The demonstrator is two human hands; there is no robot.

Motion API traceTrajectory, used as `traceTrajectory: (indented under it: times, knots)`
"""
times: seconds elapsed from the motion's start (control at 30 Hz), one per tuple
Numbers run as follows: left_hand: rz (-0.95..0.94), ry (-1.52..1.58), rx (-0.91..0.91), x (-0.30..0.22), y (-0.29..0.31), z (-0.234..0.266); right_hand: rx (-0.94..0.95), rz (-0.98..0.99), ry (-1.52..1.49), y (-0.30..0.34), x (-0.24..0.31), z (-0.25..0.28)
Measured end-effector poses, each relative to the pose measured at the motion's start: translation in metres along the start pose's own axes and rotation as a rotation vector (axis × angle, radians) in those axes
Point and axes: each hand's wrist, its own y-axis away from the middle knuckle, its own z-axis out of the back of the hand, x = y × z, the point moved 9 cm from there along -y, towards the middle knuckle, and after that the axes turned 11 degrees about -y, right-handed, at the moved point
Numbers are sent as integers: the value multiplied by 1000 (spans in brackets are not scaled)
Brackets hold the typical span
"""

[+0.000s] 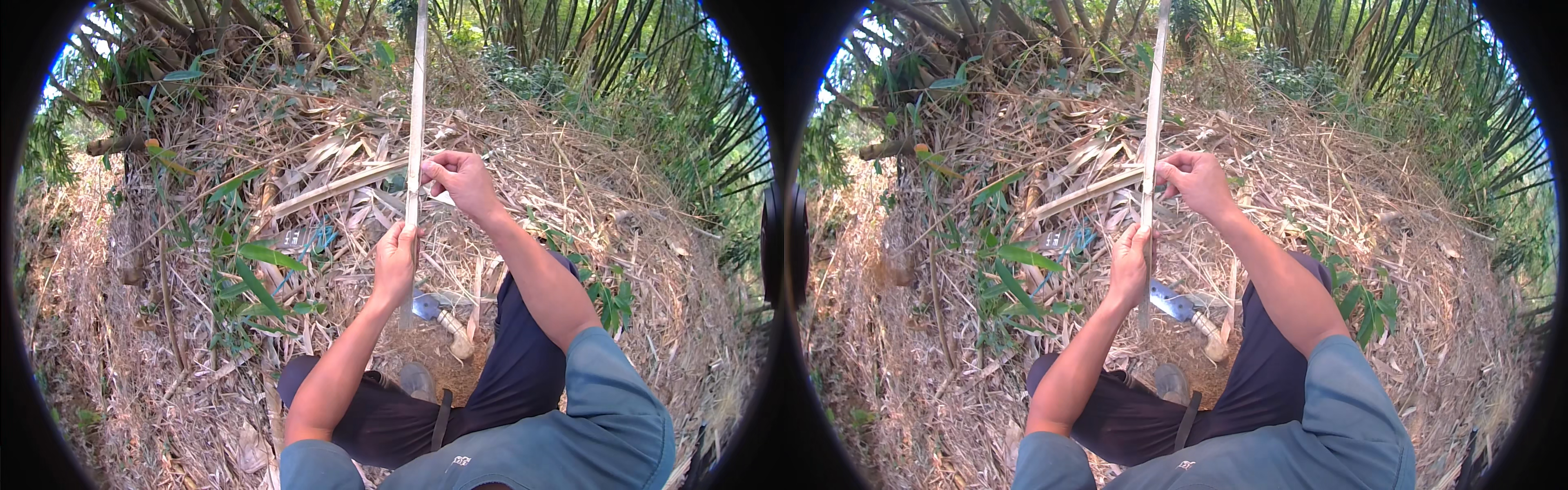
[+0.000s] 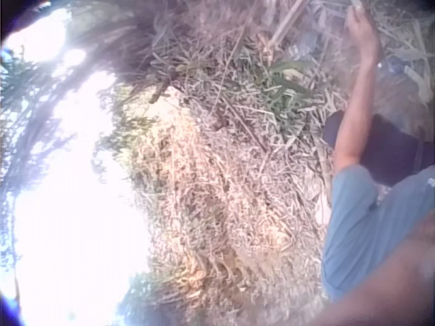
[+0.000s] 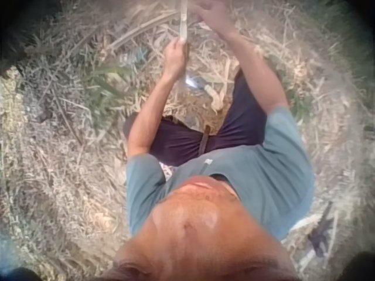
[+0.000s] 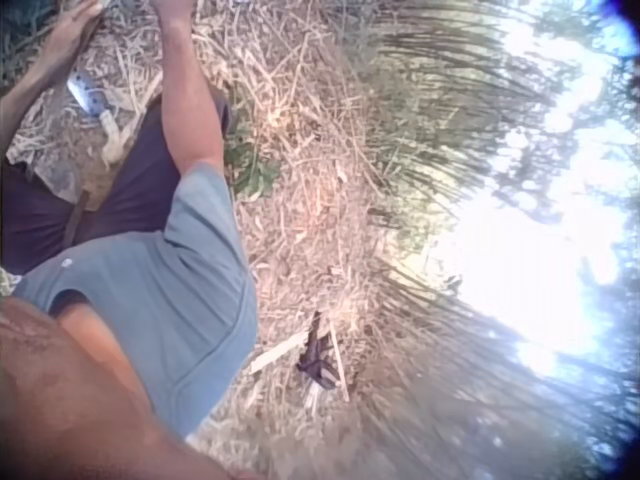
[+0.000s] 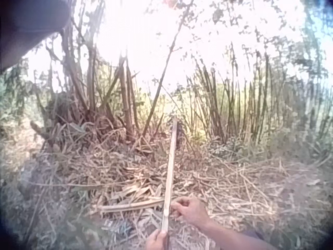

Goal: The person sits on the ground in a bamboo grove and uses a large knife to split a long bamboo stalk into thin strips. They repeatedly hold the stalk and use the knife to shave and separate sections of the bamboo, creating a pile of processed strips.

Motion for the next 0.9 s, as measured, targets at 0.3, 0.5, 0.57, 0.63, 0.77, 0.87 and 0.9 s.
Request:
traceTrajectory:
  times: [0.3, 0.5, 0.57, 0.63, 0.77, 0.87, 0.9]
  knots:
    - [-122, -294, -72, -5, 2, 4, -101, -50, -74, -3, -7, 12]
    - [-136, -264, -68, -11, 3, 4, -65, -20, -107, -10, -7, 18]
    - [-123, -232, -59, -10, 2, 3, -53, -22, -96, -11, -8, 19]
    - [-116, -199, -49, -10, 1, 2, -45, -21, -67, -11, -4, 17]
    - [30, -5, 22, 0, 1, -2, -18, -4, -51, -11, 1, 17]
    - [77, 70, 45, 0, 2, -4, 14, 15, -79, -13, 2, 17]
    - [86, 95, 53, 3, 0, -4, 16, 18, -76, -14, 3, 18]
